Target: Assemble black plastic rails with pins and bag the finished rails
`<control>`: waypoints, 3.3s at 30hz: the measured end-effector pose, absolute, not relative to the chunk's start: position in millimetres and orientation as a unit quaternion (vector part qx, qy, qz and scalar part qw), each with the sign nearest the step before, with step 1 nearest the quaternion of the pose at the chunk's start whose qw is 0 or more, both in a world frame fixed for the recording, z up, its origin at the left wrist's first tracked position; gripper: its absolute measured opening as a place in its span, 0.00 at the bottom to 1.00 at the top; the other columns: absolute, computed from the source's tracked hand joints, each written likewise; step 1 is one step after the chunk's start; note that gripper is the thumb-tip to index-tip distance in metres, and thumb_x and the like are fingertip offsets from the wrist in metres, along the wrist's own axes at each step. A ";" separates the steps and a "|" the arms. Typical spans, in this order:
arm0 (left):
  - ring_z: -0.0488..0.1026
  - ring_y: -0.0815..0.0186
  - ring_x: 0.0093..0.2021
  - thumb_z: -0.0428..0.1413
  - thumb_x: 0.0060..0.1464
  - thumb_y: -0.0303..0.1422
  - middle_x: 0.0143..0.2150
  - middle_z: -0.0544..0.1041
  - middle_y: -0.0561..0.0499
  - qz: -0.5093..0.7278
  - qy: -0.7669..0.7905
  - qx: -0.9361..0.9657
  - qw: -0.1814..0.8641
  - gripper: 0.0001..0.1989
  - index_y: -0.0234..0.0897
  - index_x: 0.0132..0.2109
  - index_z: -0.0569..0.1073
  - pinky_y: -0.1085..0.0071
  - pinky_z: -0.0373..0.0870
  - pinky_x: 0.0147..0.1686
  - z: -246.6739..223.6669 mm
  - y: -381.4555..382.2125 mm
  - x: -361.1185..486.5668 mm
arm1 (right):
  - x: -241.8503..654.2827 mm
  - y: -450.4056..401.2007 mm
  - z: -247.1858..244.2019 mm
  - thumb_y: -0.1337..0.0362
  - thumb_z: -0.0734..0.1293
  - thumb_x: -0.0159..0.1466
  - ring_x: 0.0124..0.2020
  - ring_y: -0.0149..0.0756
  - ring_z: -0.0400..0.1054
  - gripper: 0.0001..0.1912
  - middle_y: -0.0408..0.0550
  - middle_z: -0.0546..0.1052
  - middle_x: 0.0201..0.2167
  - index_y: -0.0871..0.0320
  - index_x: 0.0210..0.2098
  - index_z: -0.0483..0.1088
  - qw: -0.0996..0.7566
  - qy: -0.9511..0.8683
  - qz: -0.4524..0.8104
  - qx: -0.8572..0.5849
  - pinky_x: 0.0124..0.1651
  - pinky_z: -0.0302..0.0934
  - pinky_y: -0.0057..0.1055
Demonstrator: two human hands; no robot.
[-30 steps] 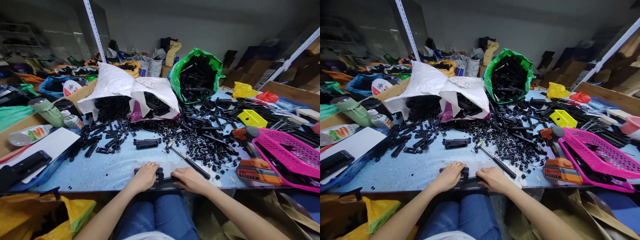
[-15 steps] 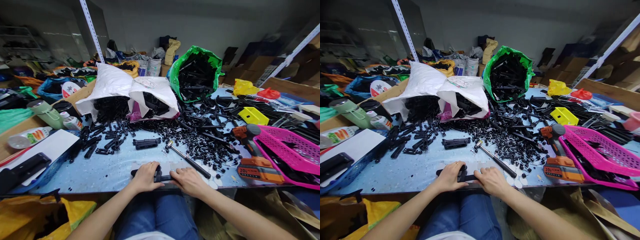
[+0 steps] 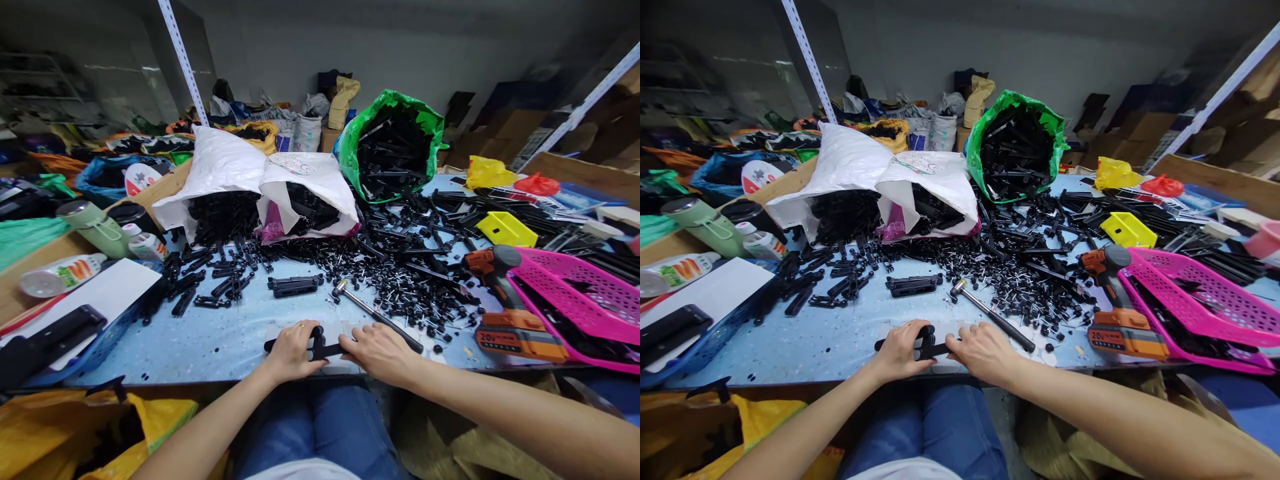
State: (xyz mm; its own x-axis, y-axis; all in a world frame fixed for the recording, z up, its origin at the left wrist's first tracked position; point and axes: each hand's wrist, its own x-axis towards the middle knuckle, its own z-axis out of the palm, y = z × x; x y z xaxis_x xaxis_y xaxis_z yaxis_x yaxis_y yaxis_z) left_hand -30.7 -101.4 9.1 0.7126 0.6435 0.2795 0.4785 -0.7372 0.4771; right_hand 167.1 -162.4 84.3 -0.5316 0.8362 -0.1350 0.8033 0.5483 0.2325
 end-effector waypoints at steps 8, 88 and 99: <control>0.72 0.58 0.38 0.58 0.42 0.41 0.38 0.73 0.47 0.228 0.340 0.896 0.172 0.23 0.38 0.45 0.63 0.65 0.68 0.35 5.2 -100.7 -28.0 | 172.5 -150.8 81.3 0.58 0.55 0.66 0.26 0.37 0.68 0.11 0.48 0.72 0.28 0.58 0.42 0.61 0.128 0.885 0.099 0.436 0.26 0.48 0.29; 0.72 0.56 0.38 0.49 0.54 0.41 0.34 0.75 0.43 0.200 0.416 0.884 0.076 0.15 0.33 0.36 0.72 0.59 0.68 0.39 36.5 -115.8 -43.3 | 161.3 -157.9 19.4 0.58 0.63 0.60 0.37 0.39 0.66 0.09 0.50 0.72 0.37 0.58 0.35 0.66 0.012 0.844 -0.014 0.536 0.38 0.57 0.33; 0.72 0.58 0.38 0.54 0.49 0.42 0.39 0.74 0.43 0.254 0.317 0.905 0.123 0.21 0.34 0.48 0.64 0.63 0.69 0.37 -0.6 -109.3 -39.1 | 145.6 -156.4 76.8 0.74 0.58 0.61 0.29 0.38 0.66 0.06 0.49 0.70 0.29 0.59 0.34 0.65 0.095 0.858 0.093 0.496 0.28 0.53 0.32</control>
